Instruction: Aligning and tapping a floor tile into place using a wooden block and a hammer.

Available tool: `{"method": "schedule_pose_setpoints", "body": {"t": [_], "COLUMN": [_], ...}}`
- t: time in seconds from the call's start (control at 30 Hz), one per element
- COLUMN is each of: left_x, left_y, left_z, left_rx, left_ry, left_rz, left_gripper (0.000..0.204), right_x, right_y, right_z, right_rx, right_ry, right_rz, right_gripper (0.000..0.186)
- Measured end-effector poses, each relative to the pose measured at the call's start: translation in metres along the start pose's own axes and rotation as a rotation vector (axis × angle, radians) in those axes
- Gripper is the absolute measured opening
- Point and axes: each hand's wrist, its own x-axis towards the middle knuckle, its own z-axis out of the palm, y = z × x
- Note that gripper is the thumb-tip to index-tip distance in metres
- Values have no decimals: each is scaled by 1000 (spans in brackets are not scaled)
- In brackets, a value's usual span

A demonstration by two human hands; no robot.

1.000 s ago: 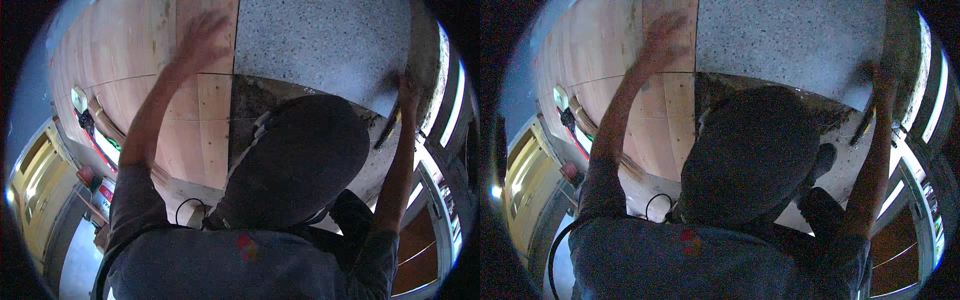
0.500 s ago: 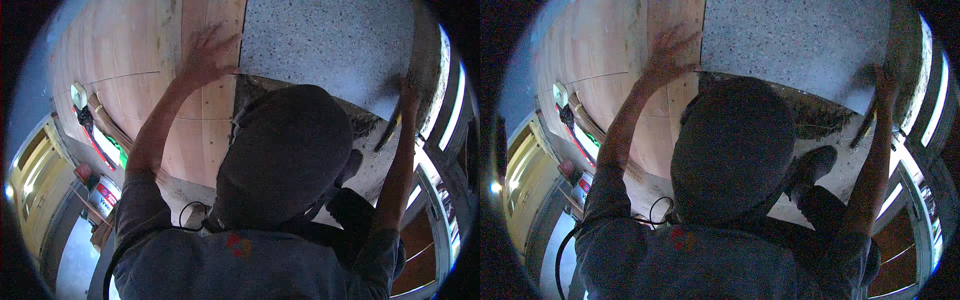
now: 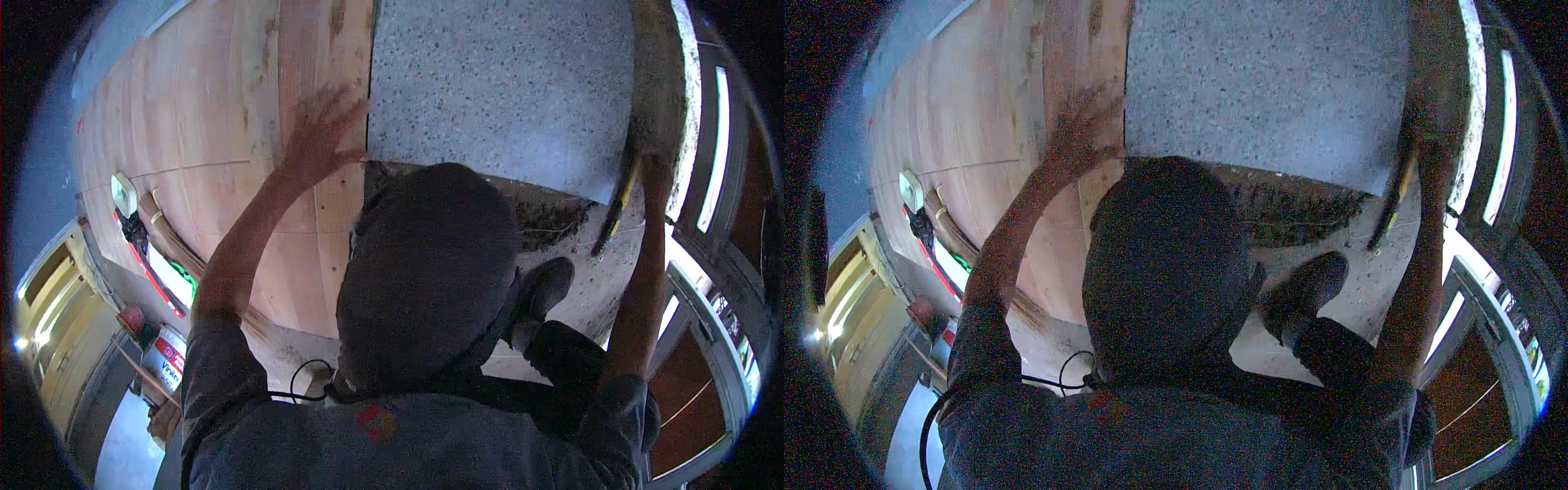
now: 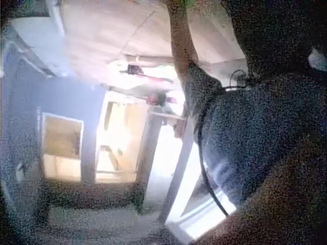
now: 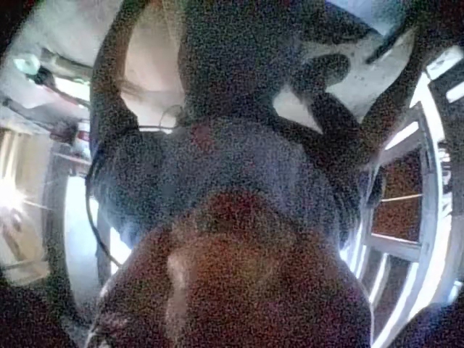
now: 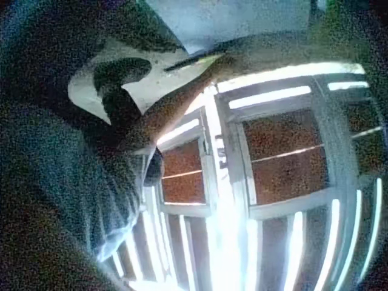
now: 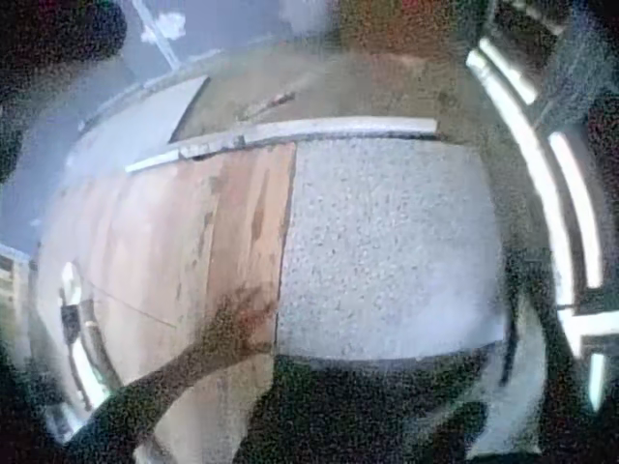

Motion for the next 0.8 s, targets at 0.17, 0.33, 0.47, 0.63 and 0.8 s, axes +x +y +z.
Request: {"method": "schedule_pose_setpoints", "body": {"t": [0.17,0.33,0.47,0.63,0.8], "left_x": [2,2,2,1,-14], "left_y": [4,5,7,-4,-57], "left_z": [-4,-6,-11,-17,-4], "left_rx": [-17,4,-33,-42,118], "left_ry": [-32,9,40,48,468], "left_rz": [12,70,86,-1,-512], "left_gripper": [99,97,94,85,90], "right_x": [-18,-15,-11,2,25], "right_y": [20,11,-5,-15,-35], "right_z": [38,38,19,-21,-113], "right_rx": [97,207,194,414,28], "right_ry": [-136,-121,-130,-153,-107], "right_rz": [119,15,94,342,44], "right_gripper": [49,47,43,35,42]}}
